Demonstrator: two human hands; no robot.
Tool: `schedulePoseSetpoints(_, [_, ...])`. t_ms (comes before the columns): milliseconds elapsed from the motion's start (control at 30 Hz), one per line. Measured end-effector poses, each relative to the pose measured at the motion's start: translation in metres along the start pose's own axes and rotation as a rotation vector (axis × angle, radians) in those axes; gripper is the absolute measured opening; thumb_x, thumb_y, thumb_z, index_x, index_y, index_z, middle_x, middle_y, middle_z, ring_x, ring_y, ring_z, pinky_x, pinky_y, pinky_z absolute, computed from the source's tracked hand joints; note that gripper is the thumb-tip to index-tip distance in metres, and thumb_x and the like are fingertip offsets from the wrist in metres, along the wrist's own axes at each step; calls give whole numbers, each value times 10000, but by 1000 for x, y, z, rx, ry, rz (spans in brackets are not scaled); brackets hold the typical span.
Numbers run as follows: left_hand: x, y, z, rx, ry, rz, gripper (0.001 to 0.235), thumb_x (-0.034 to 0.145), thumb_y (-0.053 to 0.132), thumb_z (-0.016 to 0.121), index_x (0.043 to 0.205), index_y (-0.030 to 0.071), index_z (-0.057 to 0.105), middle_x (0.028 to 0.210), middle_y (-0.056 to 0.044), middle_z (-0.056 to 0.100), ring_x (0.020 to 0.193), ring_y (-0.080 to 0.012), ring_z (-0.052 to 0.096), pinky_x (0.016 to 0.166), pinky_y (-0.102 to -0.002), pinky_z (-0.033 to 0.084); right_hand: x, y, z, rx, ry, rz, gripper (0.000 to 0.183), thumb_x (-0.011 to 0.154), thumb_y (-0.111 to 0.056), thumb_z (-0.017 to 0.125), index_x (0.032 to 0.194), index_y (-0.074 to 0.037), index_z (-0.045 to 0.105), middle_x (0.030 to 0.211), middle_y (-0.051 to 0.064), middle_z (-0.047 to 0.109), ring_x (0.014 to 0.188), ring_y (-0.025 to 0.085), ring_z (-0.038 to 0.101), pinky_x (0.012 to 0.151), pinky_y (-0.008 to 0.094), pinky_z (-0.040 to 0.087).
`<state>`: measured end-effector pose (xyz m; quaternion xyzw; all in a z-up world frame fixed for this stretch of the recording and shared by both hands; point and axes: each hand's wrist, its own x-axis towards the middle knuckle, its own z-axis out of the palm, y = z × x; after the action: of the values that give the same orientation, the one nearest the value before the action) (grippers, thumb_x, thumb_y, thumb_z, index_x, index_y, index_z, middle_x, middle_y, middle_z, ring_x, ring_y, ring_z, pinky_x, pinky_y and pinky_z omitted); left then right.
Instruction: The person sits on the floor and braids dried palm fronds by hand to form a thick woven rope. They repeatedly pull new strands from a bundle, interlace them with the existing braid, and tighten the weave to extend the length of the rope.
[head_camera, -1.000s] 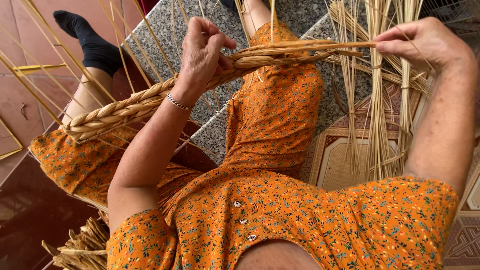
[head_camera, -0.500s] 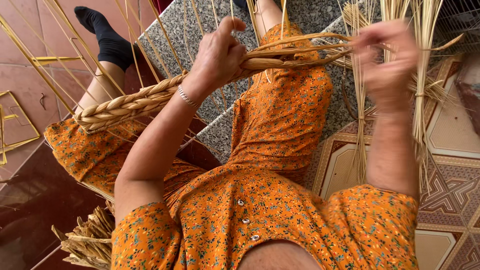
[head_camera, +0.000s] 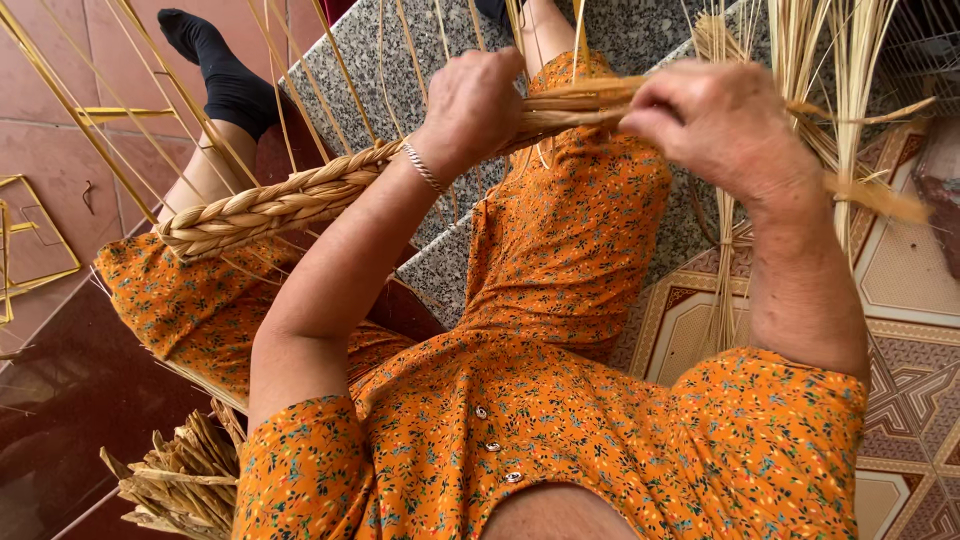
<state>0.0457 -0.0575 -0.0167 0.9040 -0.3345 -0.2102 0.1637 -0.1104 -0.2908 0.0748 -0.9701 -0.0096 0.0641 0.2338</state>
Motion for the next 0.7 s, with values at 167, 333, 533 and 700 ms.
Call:
schedulePoseSetpoints(167, [-28, -1, -23, -452, 174, 439, 200, 874, 7, 644, 1071, 36, 651, 963, -112, 690, 724, -160, 652, 641, -296, 593, 26, -16, -4, -612, 463, -285, 115, 1055, -238, 758, 1025, -129, 735, 1012, 12, 731, 962, 177, 671, 843, 358, 545])
schedulePoseSetpoints(333, [-38, 7, -36, -518, -75, 310, 275, 905, 236, 799, 1042, 45, 657, 816, -63, 720, 656, -122, 669, 636, -340, 580, 56, -22, -3, -696, 514, -508, 48, 984, -143, 713, 993, -111, 679, 1099, 2, 728, 1056, 171, 667, 872, 348, 546])
schedulePoseSetpoints(533, [-32, 23, -26, -264, -59, 65, 417, 915, 443, 843, 853, 61, 687, 719, -82, 714, 596, -157, 621, 592, -364, 517, 74, -42, -36, -648, 299, -485, 53, 992, -133, 644, 986, -83, 660, 944, 39, 691, 920, 156, 662, 811, 335, 548])
schedulePoseSetpoints(700, [-36, 21, -17, -404, 68, 108, 333, 870, 425, 838, 821, 124, 704, 675, -9, 692, 555, -111, 618, 557, -328, 498, 71, -51, -40, -653, 451, -655, 35, 980, -91, 701, 1011, -95, 683, 906, 5, 702, 861, 148, 711, 745, 309, 578])
